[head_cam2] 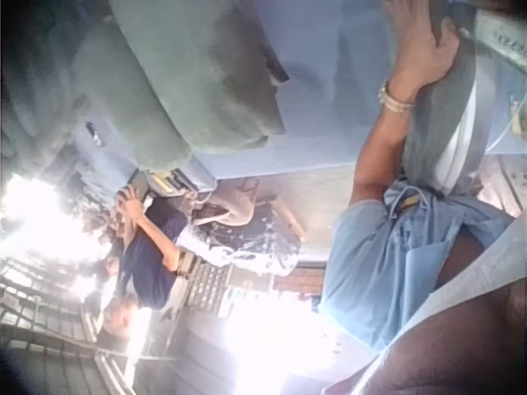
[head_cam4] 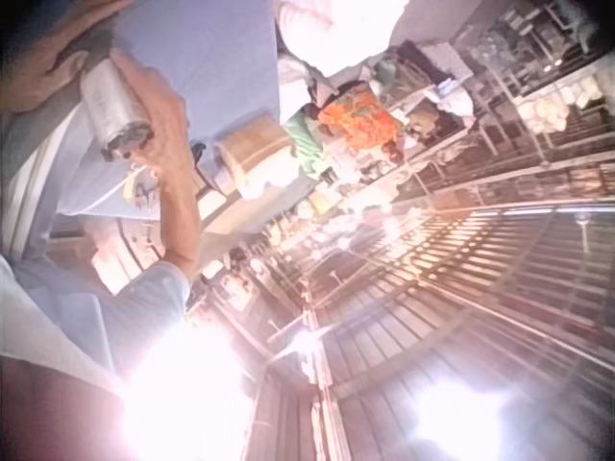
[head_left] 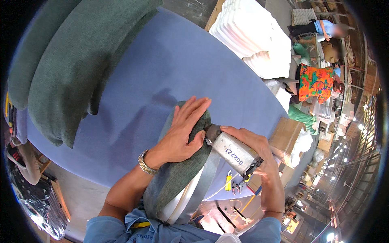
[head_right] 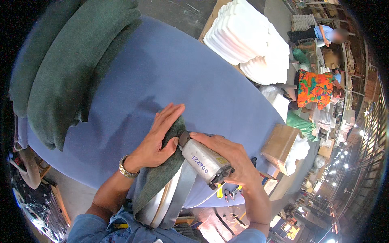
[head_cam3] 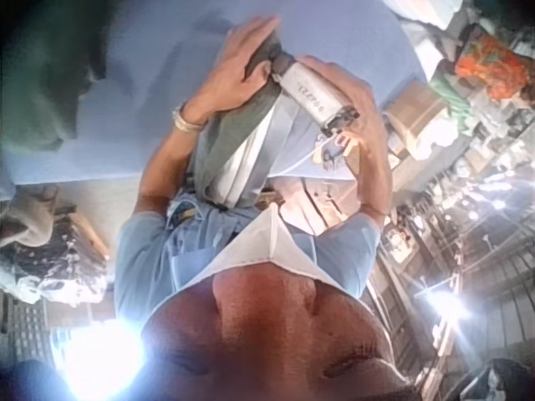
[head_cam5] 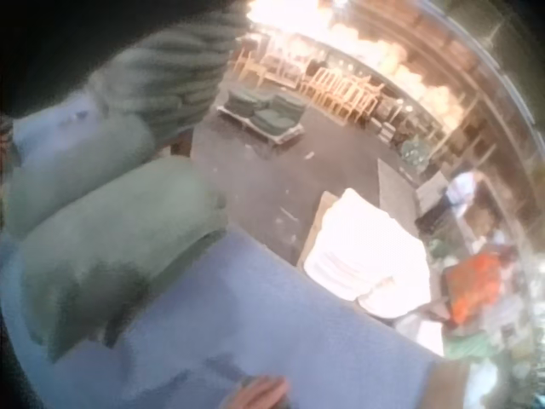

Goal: The person wraps green fabric around cylindrical cushion cores, staples the fabric to the core using a pneumatic staple gun, and trims excess fabric with a utility knife. The person repeats this process for multiple cushions on a blue workbench.

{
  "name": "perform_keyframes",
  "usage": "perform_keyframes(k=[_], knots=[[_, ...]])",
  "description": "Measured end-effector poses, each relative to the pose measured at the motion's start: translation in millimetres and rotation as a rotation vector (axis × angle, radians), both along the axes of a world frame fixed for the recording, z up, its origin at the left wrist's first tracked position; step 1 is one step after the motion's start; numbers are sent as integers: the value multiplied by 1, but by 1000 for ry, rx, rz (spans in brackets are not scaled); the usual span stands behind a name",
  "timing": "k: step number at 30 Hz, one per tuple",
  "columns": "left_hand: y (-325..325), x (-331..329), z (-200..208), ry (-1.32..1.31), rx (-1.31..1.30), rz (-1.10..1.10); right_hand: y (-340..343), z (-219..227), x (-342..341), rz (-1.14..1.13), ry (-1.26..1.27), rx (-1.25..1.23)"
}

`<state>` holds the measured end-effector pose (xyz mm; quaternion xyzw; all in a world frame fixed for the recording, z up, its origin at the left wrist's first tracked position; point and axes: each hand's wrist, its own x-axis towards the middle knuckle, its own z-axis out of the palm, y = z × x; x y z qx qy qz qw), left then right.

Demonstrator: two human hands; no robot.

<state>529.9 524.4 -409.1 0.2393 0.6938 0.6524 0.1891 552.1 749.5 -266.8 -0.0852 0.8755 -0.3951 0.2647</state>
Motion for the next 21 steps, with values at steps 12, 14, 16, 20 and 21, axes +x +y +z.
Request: perform_keyframes(k=[12,14,16,20,21], knots=[[-5,-30,-25,40,122,-94,-13,-6,-16,32,-24,113],[1,-48,-33,9,174,-143,-15,-7,-13,22,-10,99],[12,-65,-34,-52,182,-202,-17,-5,-16,70,31,112],[23,-75,-33,-130,14,-203,-18,2,-27,157,45,161],[25,-77,-31,-142,2,-198,-20,5,-34,180,18,206]])
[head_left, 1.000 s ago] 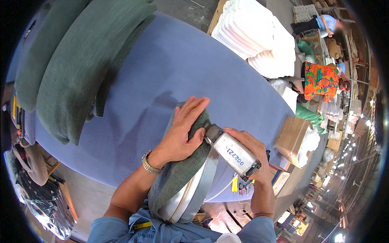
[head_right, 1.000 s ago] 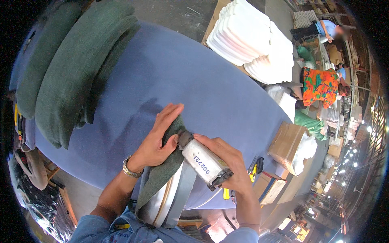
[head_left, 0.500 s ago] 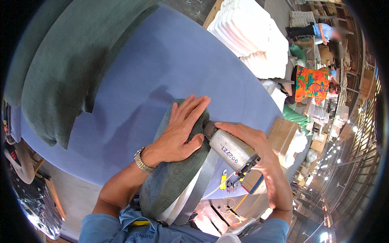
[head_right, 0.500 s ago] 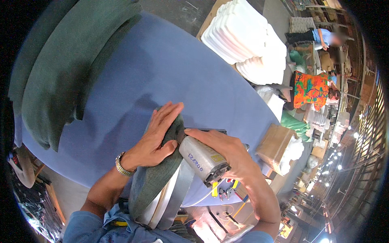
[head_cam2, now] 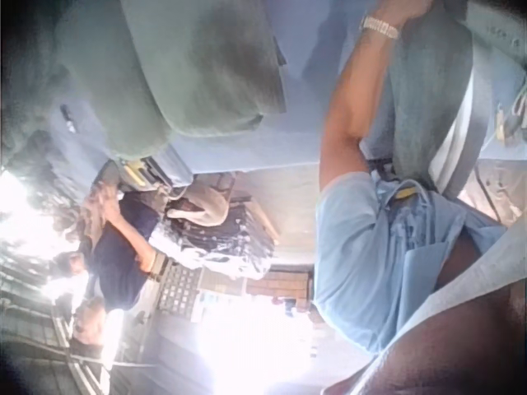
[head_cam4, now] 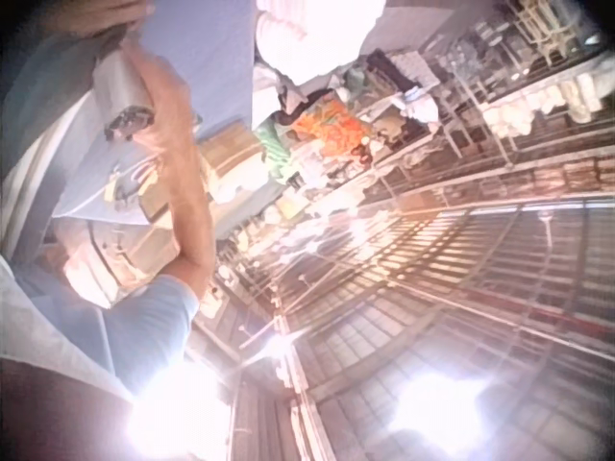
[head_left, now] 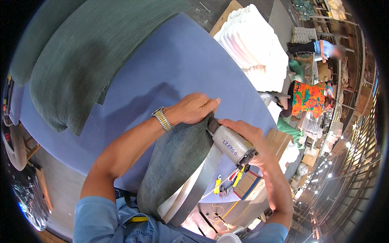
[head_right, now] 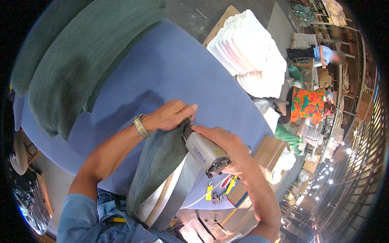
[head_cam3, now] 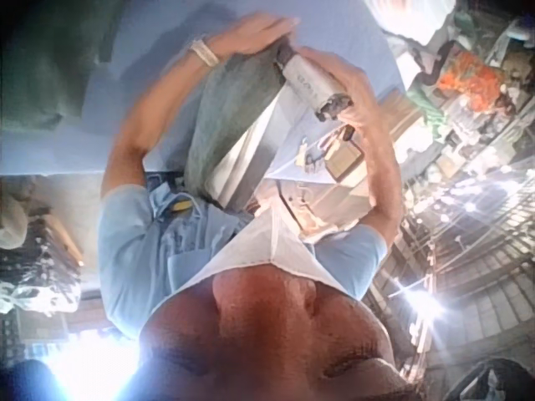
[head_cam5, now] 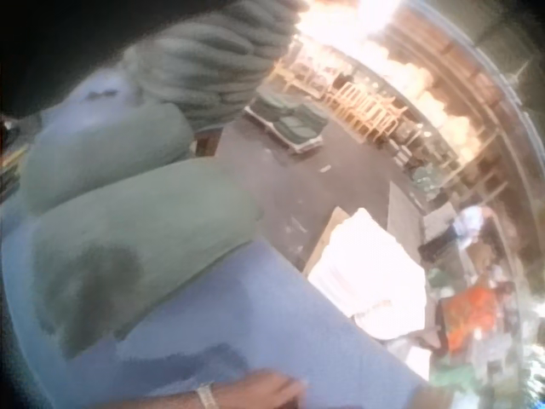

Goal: The person wraps green fabric around cylindrical cushion cores, staples the fabric to the core using a pneumatic staple gun, and trims excess fabric with a utility knife. The person repeats this process for multiple cushions on a blue workbench.

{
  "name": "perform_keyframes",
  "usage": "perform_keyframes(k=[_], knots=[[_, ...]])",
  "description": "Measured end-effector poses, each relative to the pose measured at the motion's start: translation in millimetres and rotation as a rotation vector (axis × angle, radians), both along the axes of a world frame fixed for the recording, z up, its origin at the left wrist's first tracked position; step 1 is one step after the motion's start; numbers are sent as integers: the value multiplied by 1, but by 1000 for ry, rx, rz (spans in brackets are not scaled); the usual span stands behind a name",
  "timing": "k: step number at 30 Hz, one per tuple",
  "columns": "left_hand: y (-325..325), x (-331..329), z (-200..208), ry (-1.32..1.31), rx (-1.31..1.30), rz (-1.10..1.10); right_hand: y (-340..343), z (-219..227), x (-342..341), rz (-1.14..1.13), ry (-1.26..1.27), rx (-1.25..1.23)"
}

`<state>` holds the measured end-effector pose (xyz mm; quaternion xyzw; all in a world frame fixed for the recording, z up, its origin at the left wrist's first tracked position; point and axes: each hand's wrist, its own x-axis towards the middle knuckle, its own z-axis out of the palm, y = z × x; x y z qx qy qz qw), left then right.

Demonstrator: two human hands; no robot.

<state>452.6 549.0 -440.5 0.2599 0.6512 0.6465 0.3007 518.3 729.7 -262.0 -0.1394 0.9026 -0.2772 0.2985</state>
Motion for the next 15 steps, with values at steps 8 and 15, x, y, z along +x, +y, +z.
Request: perform_keyframes(k=[8,15], knots=[[4,-3,-14,-117,17,71,-6,-11,-7,-33,48,10],[-2,-7,-8,-85,-6,77,-19,-1,-15,-113,-73,-29]])
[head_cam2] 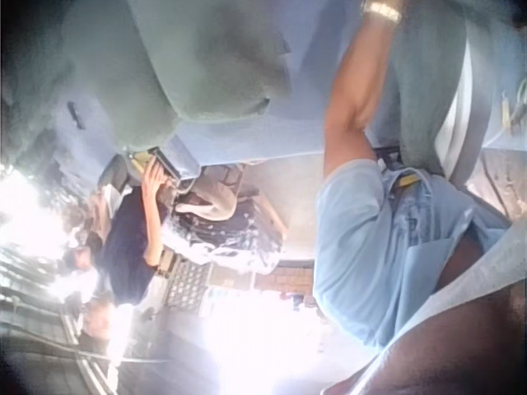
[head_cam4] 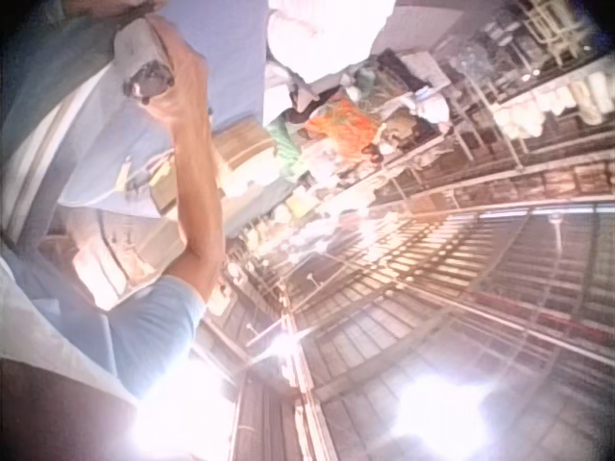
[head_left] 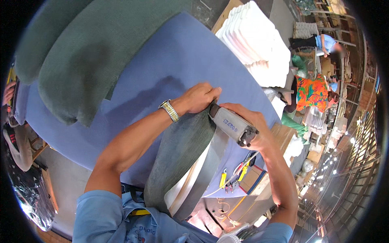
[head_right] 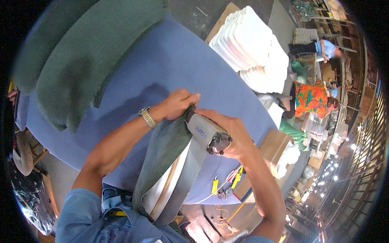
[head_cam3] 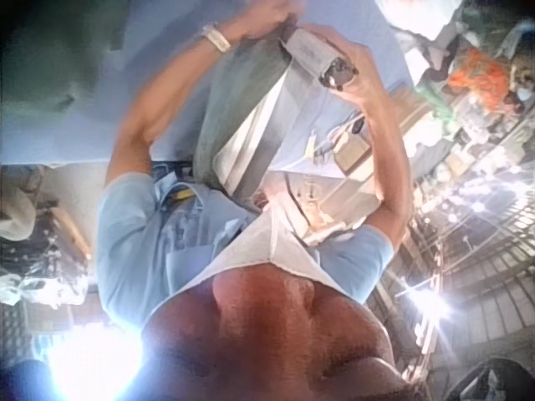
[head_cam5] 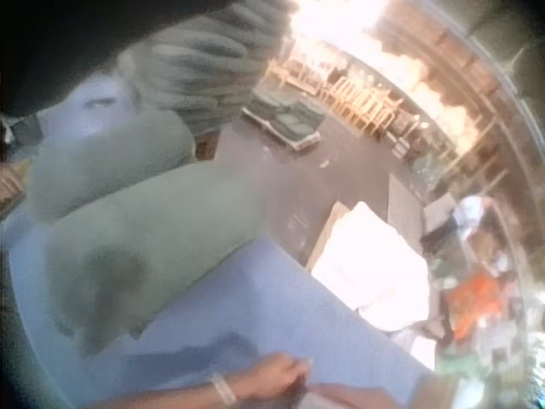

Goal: The person wraps green fabric around cylindrical cushion cores, staples the fabric to the core using a pneumatic staple gun, and trims excess fabric with a utility knife. The person repeats this process for multiple cushions on a blue workbench.

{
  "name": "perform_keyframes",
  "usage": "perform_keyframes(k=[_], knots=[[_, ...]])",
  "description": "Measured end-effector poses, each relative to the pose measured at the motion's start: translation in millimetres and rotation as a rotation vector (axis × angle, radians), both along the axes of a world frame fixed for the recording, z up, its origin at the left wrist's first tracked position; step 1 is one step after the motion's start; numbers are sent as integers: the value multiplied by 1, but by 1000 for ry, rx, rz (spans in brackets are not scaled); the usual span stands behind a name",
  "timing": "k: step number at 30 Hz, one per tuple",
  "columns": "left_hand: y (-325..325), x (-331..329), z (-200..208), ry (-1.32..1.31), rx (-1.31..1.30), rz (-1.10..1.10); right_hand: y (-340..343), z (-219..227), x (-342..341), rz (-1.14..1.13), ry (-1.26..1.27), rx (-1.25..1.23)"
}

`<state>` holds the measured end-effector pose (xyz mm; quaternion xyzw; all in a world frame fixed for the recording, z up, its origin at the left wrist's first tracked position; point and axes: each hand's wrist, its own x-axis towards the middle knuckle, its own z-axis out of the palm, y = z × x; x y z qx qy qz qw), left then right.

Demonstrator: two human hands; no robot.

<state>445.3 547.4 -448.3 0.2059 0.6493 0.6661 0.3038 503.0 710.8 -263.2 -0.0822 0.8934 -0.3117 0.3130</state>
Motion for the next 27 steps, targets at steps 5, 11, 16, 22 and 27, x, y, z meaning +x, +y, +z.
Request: perform_keyframes(k=[5,11,16,22,27], knots=[[9,10,-4,-18,26,72,13,-9,13,65,155,-44],[-17,-10,32,-40,112,323,-14,14,76,-135,389,-123],[-59,-2,179,241,74,387,12,-31,168,-667,166,-296],[-108,85,281,844,261,256,-2,-177,255,-806,405,-121],[-149,160,296,824,265,50,-19,-176,273,-919,380,-392]])
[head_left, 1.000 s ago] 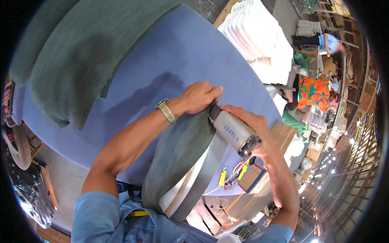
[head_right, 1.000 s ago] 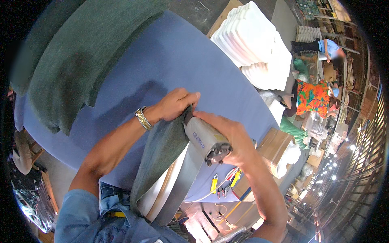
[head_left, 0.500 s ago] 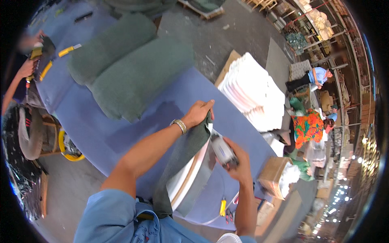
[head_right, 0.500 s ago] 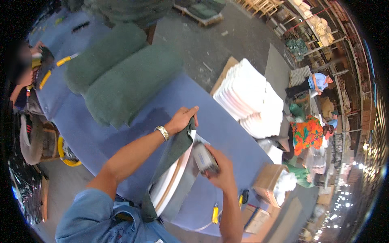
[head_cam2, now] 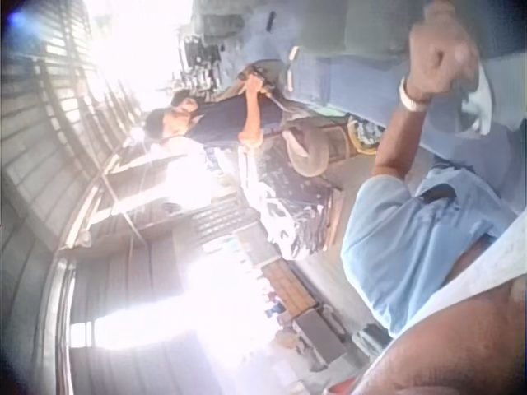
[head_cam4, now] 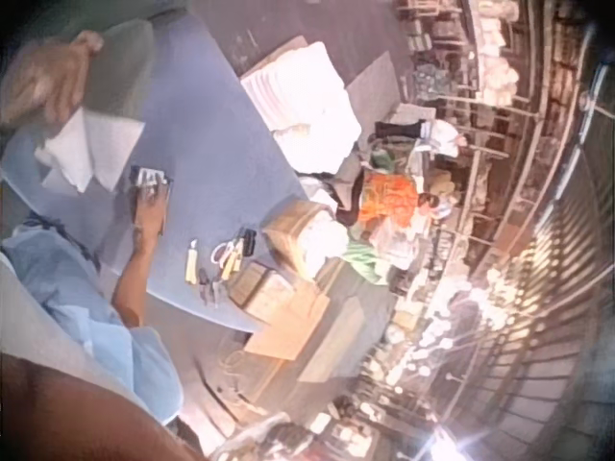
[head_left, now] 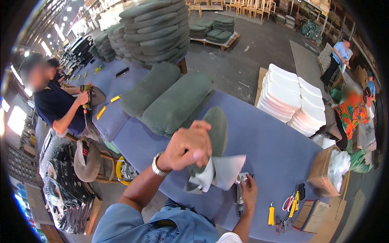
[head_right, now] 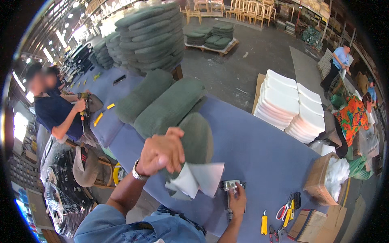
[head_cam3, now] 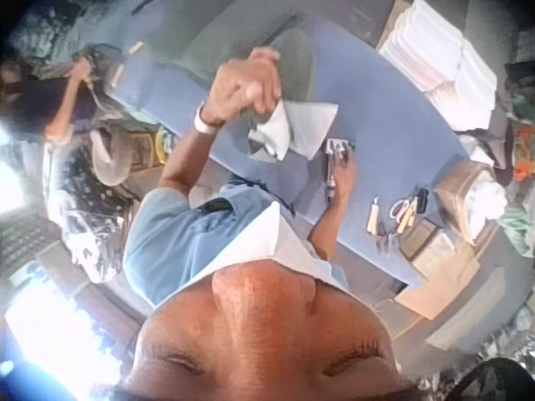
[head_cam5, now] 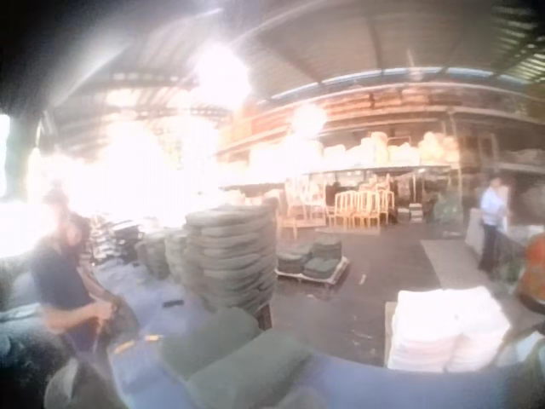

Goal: The person wraps green fabric around cylindrical cushion cores, staples the fabric to the core using a pneumatic staple gun, and trims excess fabric with a utility knife. The person repeats this process for multiple cushions on a blue workbench.

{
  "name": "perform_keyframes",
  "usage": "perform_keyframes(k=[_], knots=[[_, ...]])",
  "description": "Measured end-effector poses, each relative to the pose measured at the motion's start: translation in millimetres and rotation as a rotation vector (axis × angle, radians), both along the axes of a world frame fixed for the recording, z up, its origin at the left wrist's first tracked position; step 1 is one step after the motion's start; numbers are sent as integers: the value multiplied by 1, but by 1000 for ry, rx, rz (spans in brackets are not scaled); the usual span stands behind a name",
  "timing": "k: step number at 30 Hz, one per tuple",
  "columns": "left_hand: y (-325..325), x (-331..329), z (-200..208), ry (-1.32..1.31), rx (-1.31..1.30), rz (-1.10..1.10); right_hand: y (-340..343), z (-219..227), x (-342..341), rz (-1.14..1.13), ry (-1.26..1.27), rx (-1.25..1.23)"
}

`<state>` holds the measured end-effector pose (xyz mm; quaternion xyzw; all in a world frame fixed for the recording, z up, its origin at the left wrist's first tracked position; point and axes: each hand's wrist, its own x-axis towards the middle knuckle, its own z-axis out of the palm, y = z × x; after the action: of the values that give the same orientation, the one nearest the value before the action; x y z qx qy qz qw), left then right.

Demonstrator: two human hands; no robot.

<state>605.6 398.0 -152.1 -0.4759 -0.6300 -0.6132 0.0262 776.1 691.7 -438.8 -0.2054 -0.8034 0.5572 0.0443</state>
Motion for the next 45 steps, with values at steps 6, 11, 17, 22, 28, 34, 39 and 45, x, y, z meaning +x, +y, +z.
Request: perform_keyframes(k=[6,11,17,22,28,34,39,45], knots=[[-33,68,-7,40,-18,-72,-26,143,-59,-66,449,-191],[-55,92,-10,91,33,-182,-115,238,-95,218,810,15],[-124,123,-34,17,171,-6,-203,224,-100,278,622,74],[-173,131,-23,210,-25,485,-250,197,-76,186,703,269],[-208,131,-36,3,-583,440,-267,144,-33,-7,532,227],[-262,138,-74,-47,-502,485,-175,10,-16,6,575,302],[-276,141,-98,-110,-424,466,-111,-119,-35,-73,764,625],[-276,173,-97,-116,-405,569,-66,-205,-108,-514,-216,97]])
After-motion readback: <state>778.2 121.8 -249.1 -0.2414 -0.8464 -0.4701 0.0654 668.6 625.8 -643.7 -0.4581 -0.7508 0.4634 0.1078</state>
